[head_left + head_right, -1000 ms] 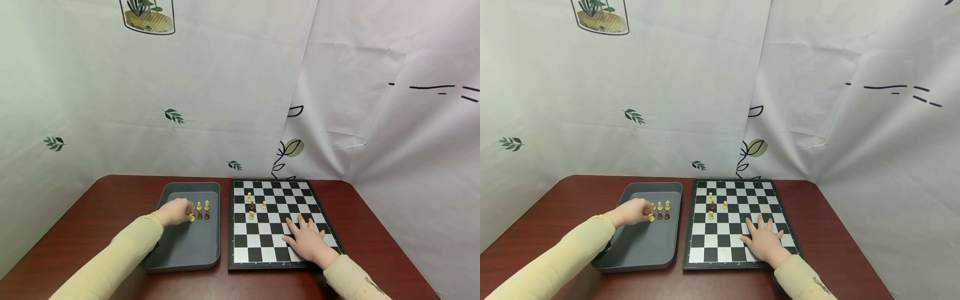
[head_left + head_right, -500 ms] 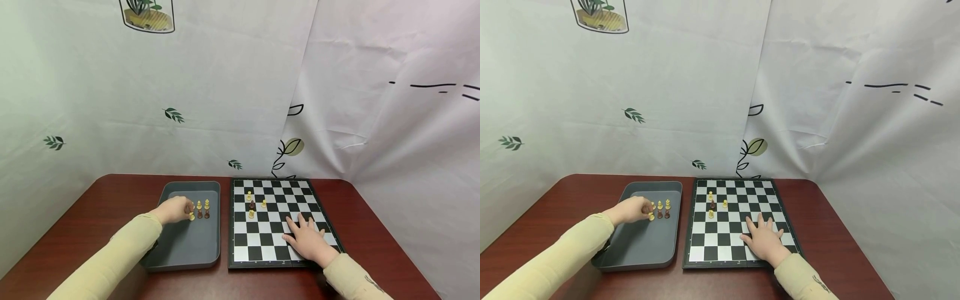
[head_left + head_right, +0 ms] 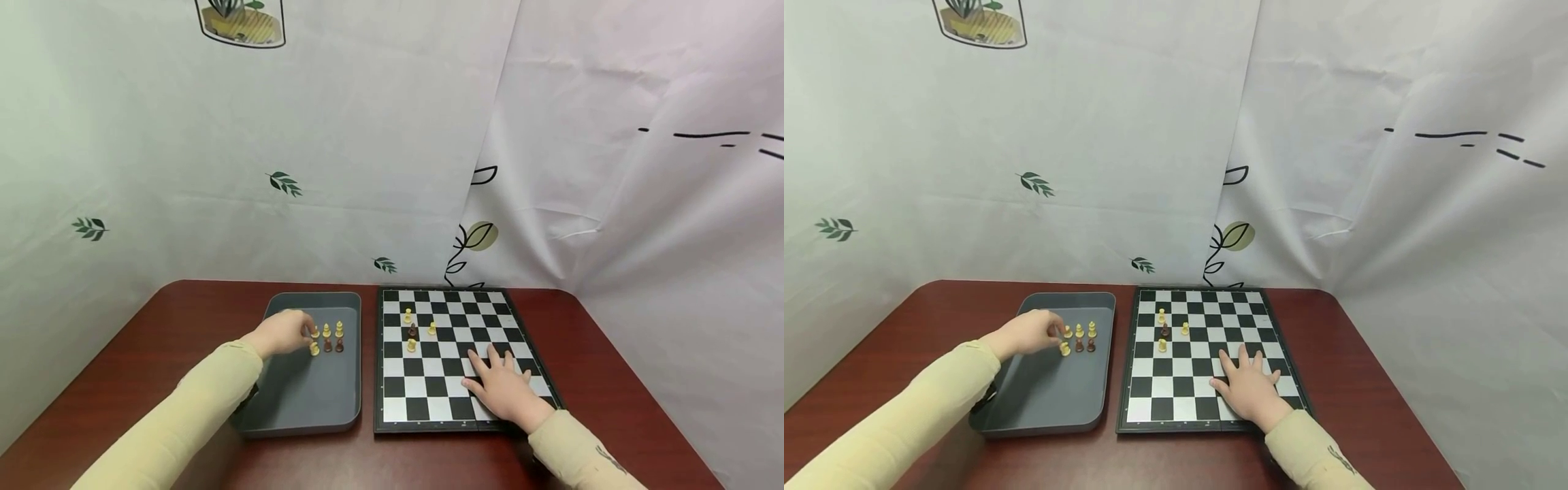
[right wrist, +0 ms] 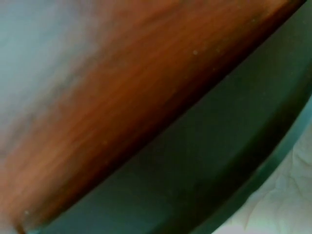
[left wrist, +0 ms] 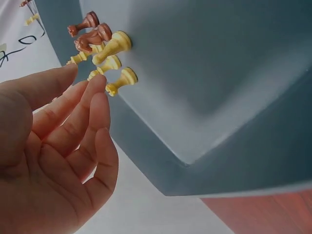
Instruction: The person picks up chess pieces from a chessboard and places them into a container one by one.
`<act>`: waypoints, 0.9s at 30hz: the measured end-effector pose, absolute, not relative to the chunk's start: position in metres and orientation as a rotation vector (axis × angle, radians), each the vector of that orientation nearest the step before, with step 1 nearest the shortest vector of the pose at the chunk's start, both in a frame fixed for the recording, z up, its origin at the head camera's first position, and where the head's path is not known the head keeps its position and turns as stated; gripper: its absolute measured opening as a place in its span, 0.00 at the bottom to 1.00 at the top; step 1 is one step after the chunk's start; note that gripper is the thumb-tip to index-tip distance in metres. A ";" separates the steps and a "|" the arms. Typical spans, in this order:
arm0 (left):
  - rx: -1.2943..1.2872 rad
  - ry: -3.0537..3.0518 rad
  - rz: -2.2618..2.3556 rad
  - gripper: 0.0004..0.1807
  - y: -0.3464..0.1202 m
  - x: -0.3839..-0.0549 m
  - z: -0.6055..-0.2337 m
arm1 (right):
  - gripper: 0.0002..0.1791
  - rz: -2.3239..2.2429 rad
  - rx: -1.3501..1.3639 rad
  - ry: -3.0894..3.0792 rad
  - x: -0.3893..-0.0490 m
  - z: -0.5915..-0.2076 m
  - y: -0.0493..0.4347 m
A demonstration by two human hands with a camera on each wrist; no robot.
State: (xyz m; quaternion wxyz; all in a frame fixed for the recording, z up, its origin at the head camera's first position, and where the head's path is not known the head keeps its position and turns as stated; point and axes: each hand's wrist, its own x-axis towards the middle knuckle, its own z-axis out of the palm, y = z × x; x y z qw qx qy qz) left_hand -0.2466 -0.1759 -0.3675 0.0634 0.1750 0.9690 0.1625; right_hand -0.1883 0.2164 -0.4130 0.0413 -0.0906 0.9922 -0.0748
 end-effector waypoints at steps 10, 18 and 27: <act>0.545 2.959 0.512 0.09 -0.158 -0.245 -0.358 | 0.34 -0.223 -0.280 3.040 -0.189 -0.412 0.217; 0.564 2.919 0.599 0.10 -0.135 -0.244 -0.355 | 0.34 -0.225 -0.284 3.035 -0.188 -0.412 0.216; 0.631 2.937 0.597 0.11 -0.107 -0.242 -0.351 | 0.34 -0.217 -0.286 3.019 -0.189 -0.410 0.216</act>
